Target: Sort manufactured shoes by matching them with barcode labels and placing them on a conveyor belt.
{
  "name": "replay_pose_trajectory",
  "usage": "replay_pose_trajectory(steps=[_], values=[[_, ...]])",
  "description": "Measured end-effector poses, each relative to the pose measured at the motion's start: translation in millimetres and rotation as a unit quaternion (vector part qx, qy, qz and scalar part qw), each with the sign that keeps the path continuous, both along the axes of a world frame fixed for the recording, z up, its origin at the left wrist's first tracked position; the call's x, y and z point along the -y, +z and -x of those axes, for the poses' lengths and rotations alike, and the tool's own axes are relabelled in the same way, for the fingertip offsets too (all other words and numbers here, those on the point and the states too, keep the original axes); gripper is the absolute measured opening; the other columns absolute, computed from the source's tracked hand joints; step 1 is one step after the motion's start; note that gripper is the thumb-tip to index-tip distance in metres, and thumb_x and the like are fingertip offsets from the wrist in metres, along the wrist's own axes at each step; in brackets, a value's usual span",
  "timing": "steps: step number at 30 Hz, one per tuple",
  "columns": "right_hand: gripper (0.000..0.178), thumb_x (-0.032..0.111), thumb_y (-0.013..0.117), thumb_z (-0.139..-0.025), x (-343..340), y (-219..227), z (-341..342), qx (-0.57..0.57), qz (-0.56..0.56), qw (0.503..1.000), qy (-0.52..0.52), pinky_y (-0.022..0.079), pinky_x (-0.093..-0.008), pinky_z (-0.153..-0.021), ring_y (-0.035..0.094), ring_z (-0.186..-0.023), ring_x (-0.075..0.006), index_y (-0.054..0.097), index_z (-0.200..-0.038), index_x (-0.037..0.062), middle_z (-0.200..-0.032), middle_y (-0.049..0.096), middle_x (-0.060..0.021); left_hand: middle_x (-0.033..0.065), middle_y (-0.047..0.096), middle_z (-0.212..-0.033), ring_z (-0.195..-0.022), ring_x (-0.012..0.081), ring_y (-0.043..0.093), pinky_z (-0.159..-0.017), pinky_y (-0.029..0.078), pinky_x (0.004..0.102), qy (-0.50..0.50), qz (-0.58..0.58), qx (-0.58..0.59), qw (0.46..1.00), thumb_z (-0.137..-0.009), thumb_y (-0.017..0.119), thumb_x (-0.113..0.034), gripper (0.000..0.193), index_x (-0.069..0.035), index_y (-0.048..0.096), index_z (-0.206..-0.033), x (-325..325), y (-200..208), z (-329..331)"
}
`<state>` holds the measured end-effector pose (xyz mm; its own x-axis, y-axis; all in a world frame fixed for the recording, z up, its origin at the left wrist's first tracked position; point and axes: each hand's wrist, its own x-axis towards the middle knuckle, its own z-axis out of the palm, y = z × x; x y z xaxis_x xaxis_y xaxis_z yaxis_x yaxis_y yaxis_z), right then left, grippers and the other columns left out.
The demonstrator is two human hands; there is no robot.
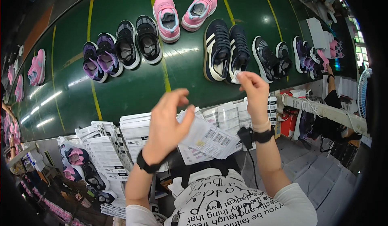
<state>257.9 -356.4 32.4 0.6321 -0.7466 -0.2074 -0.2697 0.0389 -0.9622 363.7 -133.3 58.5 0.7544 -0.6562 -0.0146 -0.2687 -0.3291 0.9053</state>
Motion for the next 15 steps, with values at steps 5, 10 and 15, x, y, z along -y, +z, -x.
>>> replay_pose_trajectory(steps=[5,10,15], values=[[0.022,0.022,0.078,-0.077,64.4,-103.8,-29.9,-0.219,0.158,0.957,0.101,0.041,-0.0264,-0.051,0.049,-0.049,-0.0077,0.074,-0.081,0.0008,-0.052,0.057,-0.0034,0.0284,0.047,-0.128,-0.122,0.0487,0.041,-0.098,0.036,0.0596,0.069,-0.292,0.339,0.892,-0.074,0.078,-0.034,0.070,-0.018,0.050,-0.136,17.2,-102.7,-105.0],[0.020,0.019,0.078,-0.076,59.2,-116.7,-52.2,-0.221,0.291,0.921,0.138,0.042,-0.0283,-0.050,0.050,-0.047,-0.0117,0.073,-0.080,0.0006,-0.054,0.058,-0.0070,0.0186,0.061,-0.099,-0.102,0.0408,0.054,-0.089,0.040,0.0518,0.079,-0.402,0.309,0.859,-0.069,0.075,-0.056,0.052,-0.011,0.073,-0.095,14.9,-162.3,-155.6],[0.015,0.013,0.074,-0.087,77.9,-92.3,-19.5,-0.125,0.134,0.983,-0.018,0.039,-0.0166,-0.054,0.048,-0.060,-0.0002,0.070,-0.087,-0.0015,-0.067,0.055,0.0065,0.0096,0.061,-0.085,-0.084,0.0321,0.057,-0.071,0.040,0.0454,0.085,-0.377,0.363,0.848,-0.066,0.075,-0.055,0.046,-0.012,0.073,-0.080,-25.8,-159.8,-186.6]])
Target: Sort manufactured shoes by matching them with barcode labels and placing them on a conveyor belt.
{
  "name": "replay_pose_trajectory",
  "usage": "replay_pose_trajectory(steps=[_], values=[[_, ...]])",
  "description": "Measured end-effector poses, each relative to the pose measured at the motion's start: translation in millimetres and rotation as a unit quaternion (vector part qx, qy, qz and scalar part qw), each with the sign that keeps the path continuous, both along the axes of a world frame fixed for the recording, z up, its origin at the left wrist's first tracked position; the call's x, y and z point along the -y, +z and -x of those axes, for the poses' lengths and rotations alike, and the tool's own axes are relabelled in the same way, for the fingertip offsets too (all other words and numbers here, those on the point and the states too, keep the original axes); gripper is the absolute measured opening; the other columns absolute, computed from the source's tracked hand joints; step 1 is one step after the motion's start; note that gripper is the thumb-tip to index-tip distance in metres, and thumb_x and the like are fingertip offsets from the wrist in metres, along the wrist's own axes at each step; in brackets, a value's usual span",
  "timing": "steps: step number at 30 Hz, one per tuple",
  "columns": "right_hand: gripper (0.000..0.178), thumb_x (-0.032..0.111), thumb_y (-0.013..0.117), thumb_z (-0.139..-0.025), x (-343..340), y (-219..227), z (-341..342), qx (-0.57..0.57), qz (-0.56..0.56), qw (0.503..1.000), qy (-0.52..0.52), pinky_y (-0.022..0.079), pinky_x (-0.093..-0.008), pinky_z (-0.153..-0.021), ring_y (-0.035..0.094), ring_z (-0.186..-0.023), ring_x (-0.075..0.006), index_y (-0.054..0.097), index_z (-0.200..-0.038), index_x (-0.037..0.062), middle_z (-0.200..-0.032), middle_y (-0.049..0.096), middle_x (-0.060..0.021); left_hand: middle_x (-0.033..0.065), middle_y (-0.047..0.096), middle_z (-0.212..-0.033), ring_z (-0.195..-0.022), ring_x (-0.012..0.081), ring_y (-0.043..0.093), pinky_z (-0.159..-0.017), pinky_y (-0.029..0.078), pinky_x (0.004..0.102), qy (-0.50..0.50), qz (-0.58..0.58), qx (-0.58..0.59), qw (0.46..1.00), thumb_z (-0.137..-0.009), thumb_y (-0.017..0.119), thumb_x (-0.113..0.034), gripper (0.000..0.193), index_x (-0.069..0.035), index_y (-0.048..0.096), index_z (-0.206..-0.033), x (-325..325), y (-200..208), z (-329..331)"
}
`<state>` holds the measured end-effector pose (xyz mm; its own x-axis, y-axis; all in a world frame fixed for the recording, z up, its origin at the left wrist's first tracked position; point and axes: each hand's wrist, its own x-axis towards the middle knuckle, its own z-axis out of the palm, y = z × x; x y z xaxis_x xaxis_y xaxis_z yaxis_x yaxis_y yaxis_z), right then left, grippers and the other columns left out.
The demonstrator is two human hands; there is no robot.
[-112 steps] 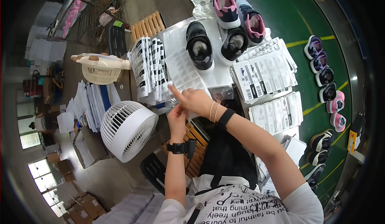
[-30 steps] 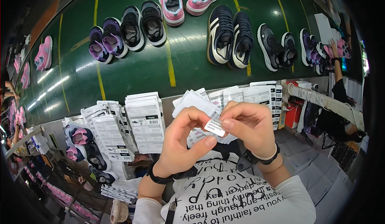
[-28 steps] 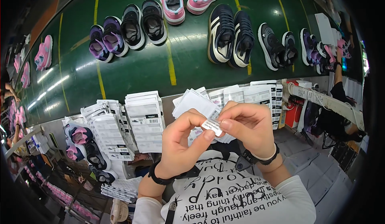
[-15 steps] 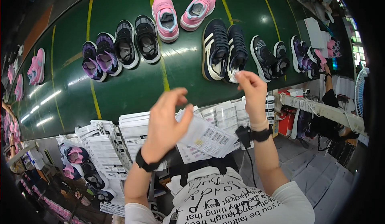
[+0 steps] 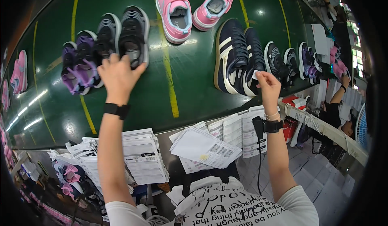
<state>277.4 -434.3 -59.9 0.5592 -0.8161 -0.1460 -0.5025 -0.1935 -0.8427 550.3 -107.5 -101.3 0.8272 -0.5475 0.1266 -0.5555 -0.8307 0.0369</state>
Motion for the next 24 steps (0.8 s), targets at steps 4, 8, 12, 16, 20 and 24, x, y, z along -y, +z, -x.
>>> replay_pose_trajectory(steps=[4,8,12,16,20,24], values=[[0.021,0.013,0.070,-0.090,14.7,-3.9,57.2,-0.036,0.038,0.999,0.013,0.050,-0.0209,-0.072,0.059,-0.081,-0.0060,0.067,-0.105,0.0003,-0.090,0.065,-0.0010,0.0104,0.065,-0.087,-0.090,0.0340,0.061,-0.071,0.046,0.0489,0.065,-0.107,0.042,0.991,-0.068,0.074,-0.057,0.049,-0.012,0.073,-0.087,-79.5,-5.9,-52.4],[0.060,0.016,0.074,-0.086,-11.1,-0.6,74.2,-0.036,0.023,0.995,-0.093,0.048,-0.0324,-0.093,0.051,-0.118,-0.0217,0.043,-0.136,0.0017,-0.130,0.050,-0.0146,0.0192,0.045,-0.134,-0.125,0.0394,0.044,-0.090,0.040,0.0636,0.117,-0.260,0.073,0.956,-0.078,0.077,-0.032,0.063,-0.011,0.049,-0.130,-77.2,23.9,-50.4],[0.110,0.017,0.080,-0.080,-9.9,-53.5,72.4,0.104,-0.162,0.966,-0.172,0.040,-0.0448,-0.104,0.039,-0.135,-0.0340,-0.002,-0.153,0.0083,-0.154,0.026,-0.0243,0.0257,0.037,-0.142,-0.129,0.0433,0.039,-0.102,0.037,0.0520,-0.130,-0.030,0.065,0.989,-0.081,0.073,-0.021,0.070,-0.010,0.041,-0.143,29.7,53.1,-12.5],[0.093,-0.003,0.059,-0.078,-22.5,-61.1,43.7,0.179,-0.060,0.960,-0.207,0.046,-0.0302,-0.096,0.058,-0.119,-0.0289,0.006,-0.154,0.0042,-0.138,0.051,-0.0270,0.0259,0.036,-0.143,-0.128,0.0417,0.040,-0.101,0.039,0.0467,-0.232,0.035,-0.044,0.971,-0.082,0.072,-0.018,0.073,-0.010,0.037,-0.146,158.3,41.9,7.8],[0.076,-0.003,0.057,-0.077,-38.5,-48.8,33.9,0.090,0.126,0.972,-0.179,0.046,-0.0429,-0.099,0.054,-0.122,-0.0419,0.025,-0.146,-0.0113,-0.132,0.056,-0.0247,0.0359,0.038,-0.132,-0.126,0.0454,0.035,-0.101,0.040,0.0437,-0.193,-0.041,-0.042,0.980,-0.085,0.072,-0.033,0.069,-0.021,0.040,-0.145,229.1,1.3,-23.2],[0.075,-0.001,0.059,-0.079,-50.8,-53.5,34.3,0.046,0.145,0.976,-0.158,0.044,-0.0518,-0.100,0.046,-0.125,-0.0535,0.027,-0.146,-0.0045,-0.135,0.055,-0.0220,0.0401,0.034,-0.131,-0.122,0.0492,0.041,-0.094,0.046,0.0429,-0.162,-0.035,0.004,0.986,-0.086,0.070,-0.046,0.055,-0.016,0.058,-0.130,253.8,-19.5,-17.8]])
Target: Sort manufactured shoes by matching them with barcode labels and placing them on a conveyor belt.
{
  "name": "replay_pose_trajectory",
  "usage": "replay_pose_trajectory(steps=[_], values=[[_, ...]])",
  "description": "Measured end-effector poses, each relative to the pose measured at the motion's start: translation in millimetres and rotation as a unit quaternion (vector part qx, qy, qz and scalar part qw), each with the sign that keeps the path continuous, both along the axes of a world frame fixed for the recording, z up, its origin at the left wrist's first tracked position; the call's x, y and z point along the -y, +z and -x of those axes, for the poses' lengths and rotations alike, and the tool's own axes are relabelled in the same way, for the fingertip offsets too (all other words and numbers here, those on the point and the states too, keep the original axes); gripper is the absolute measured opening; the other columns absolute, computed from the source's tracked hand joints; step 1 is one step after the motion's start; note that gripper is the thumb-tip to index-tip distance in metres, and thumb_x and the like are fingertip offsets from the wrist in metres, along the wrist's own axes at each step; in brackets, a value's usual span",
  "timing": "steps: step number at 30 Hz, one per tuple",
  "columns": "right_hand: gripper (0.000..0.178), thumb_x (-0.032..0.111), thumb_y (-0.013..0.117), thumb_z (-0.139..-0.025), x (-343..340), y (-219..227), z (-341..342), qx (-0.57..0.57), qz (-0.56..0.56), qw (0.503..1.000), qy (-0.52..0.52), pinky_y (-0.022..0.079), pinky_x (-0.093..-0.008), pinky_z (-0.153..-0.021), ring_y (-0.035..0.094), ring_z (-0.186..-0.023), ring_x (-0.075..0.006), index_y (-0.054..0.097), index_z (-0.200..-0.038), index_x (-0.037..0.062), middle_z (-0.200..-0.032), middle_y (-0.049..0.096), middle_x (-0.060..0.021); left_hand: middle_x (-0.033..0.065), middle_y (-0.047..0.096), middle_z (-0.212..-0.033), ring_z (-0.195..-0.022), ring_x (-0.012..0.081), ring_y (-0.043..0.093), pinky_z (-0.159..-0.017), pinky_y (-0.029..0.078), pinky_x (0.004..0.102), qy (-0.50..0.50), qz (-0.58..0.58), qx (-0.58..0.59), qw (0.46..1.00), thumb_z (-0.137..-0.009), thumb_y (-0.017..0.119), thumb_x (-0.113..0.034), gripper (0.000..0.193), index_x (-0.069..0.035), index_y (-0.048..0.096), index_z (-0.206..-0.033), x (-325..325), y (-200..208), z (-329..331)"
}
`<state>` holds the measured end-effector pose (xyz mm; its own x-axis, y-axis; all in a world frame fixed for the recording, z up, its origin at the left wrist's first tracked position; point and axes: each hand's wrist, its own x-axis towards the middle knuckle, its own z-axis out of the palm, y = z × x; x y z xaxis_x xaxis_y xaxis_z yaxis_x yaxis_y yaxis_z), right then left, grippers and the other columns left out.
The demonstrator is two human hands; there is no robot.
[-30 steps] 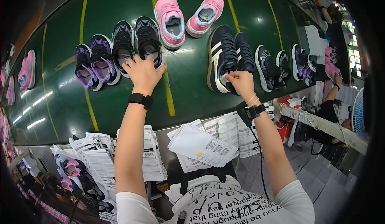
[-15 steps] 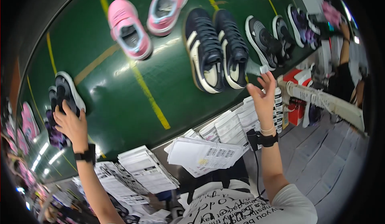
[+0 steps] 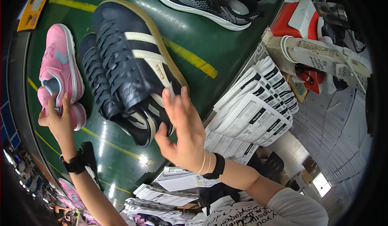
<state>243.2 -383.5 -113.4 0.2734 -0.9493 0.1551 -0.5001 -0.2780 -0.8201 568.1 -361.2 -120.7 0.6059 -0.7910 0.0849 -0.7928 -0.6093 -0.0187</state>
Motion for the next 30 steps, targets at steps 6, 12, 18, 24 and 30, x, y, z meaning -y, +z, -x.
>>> replay_pose_trajectory(steps=[6,12,18,24,30], values=[[0.079,-0.002,0.057,-0.080,-0.4,-4.7,1.4,-0.045,0.032,0.998,0.036,0.043,-0.0526,-0.101,0.043,-0.127,-0.0545,0.017,-0.147,-0.0087,-0.129,0.058,-0.0268,0.0283,0.041,-0.134,-0.113,0.0428,0.055,-0.085,0.050,0.0450,-0.025,-0.037,0.042,0.998,-0.090,0.067,-0.041,0.044,-0.004,0.065,-0.115,-21.6,9.0,14.3],[0.076,-0.007,0.055,-0.075,6.1,4.6,-0.6,-0.012,-0.041,0.998,0.035,0.041,-0.0464,-0.106,0.044,-0.129,-0.0501,0.021,-0.144,-0.0127,-0.131,0.057,-0.0265,0.0263,0.049,-0.128,-0.108,0.0435,0.057,-0.079,0.051,0.0447,-0.004,-0.097,0.065,0.993,-0.092,0.066,-0.034,0.037,0.001,0.065,-0.105,-141.5,38.8,-1.9],[0.075,0.004,0.069,-0.081,29.7,12.3,21.9,0.021,-0.010,0.993,0.112,0.035,-0.0446,-0.110,0.047,-0.129,-0.0442,0.029,-0.144,-0.0084,-0.139,0.048,-0.0279,0.0190,0.063,-0.113,-0.106,0.0377,0.059,-0.092,0.047,0.0437,-0.069,0.008,-0.163,0.984,-0.076,0.076,-0.013,0.034,-0.004,0.066,-0.107,-96.0,73.3,145.5],[0.023,-0.003,0.074,-0.077,31.8,87.6,119.4,0.048,0.030,0.997,0.059,0.046,-0.0301,-0.073,0.059,-0.082,-0.0227,0.065,-0.098,-0.0019,-0.095,0.063,-0.0134,0.0235,0.056,-0.109,-0.126,0.0538,0.039,-0.094,0.038,0.0615,-0.101,-0.050,-0.126,0.986,-0.074,0.077,-0.042,0.048,-0.007,0.067,-0.105,-0.1,37.9,271.6],[0.024,-0.008,0.067,-0.084,43.5,159.4,194.1,0.041,0.124,0.984,-0.124,0.044,-0.0208,-0.072,0.056,-0.080,-0.0091,0.066,-0.108,-0.0037,-0.086,0.062,-0.0026,0.0151,0.056,-0.095,-0.112,0.0427,0.051,-0.084,0.044,0.0493,-0.090,0.040,-0.018,0.995,-0.084,0.067,-0.024,0.017,-0.010,0.060,-0.092,-49.5,9.5,245.6]])
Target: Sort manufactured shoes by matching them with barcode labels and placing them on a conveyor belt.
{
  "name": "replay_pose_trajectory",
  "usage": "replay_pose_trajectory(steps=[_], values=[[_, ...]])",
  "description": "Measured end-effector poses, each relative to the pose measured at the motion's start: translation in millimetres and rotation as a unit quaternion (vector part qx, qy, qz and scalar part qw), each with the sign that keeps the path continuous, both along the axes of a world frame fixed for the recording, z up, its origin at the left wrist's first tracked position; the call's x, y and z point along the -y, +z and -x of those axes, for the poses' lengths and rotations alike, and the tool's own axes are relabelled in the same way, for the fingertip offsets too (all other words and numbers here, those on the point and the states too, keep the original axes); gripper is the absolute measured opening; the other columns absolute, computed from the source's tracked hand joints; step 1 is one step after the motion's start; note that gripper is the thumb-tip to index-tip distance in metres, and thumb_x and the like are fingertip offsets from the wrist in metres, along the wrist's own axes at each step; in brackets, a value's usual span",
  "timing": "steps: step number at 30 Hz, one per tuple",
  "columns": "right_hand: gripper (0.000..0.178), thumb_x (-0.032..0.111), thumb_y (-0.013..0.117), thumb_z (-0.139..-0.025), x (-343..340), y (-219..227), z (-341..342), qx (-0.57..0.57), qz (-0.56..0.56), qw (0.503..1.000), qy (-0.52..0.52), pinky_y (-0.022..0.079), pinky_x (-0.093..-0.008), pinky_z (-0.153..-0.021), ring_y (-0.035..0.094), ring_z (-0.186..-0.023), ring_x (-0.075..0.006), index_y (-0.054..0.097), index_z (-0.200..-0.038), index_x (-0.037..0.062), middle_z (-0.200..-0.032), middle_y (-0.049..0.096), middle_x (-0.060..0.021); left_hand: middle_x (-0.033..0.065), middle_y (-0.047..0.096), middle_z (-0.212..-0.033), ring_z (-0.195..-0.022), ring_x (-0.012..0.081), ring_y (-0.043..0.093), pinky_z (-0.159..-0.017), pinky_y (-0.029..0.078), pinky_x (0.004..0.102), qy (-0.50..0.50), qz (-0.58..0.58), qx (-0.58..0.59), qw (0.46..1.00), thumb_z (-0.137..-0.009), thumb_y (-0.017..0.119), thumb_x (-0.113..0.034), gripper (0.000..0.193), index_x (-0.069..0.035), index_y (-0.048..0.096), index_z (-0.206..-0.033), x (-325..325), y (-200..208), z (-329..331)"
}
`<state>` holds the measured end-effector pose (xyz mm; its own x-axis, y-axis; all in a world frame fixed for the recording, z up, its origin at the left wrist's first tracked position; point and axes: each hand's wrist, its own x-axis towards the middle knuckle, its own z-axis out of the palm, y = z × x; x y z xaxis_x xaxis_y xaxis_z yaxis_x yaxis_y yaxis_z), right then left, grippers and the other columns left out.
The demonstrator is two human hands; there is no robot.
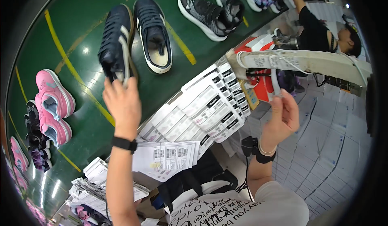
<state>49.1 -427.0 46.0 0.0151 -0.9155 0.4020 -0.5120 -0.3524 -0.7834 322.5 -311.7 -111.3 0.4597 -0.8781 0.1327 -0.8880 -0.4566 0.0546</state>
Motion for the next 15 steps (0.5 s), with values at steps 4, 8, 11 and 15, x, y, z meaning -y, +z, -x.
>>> replay_pose_trajectory(steps=[4,8,11,15], values=[[0.026,-0.003,0.067,-0.086,8.4,27.0,18.8,0.024,-0.020,0.999,0.022,0.045,-0.0197,-0.074,0.058,-0.079,-0.0085,0.063,-0.112,-0.0042,-0.087,0.063,-0.0023,0.0102,0.056,-0.089,-0.087,0.0313,0.053,-0.067,0.041,0.0437,0.059,0.002,-0.053,0.997,-0.081,0.070,-0.022,0.017,-0.014,0.060,-0.093,-39.9,9.3,-14.8],[0.016,0.000,0.073,-0.078,-20.7,19.8,26.5,-0.117,-0.237,0.930,0.255,0.047,-0.0254,-0.069,0.061,-0.074,-0.0127,0.067,-0.093,-0.0002,-0.081,0.065,-0.0055,0.0061,0.057,-0.086,-0.086,0.0286,0.053,-0.067,0.039,0.0429,0.064,-0.023,0.001,0.998,-0.079,0.070,-0.022,0.013,-0.014,0.062,-0.085,-66.4,22.5,-30.1],[0.011,0.005,0.077,-0.074,-73.4,-15.2,-1.3,-0.179,-0.355,0.807,0.437,0.048,-0.0284,-0.061,0.064,-0.068,-0.0190,0.070,-0.082,0.0045,-0.072,0.065,-0.0072,0.0048,0.056,-0.083,-0.085,0.0271,0.053,-0.068,0.039,0.0416,0.066,-0.044,0.063,0.995,-0.074,0.072,-0.018,0.012,-0.013,0.061,-0.077,-106.3,23.2,-43.8],[0.008,0.010,0.075,-0.076,-131.9,-68.5,2.0,-0.200,-0.411,0.715,0.528,0.049,-0.0320,-0.065,0.062,-0.070,-0.0224,0.070,-0.081,0.0061,-0.069,0.064,-0.0057,0.0046,0.056,-0.083,-0.090,0.0257,0.053,-0.070,0.039,0.0411,0.101,-0.079,0.055,0.990,-0.069,0.073,-0.015,0.010,-0.012,0.068,-0.076,-159.2,16.5,-67.0]])
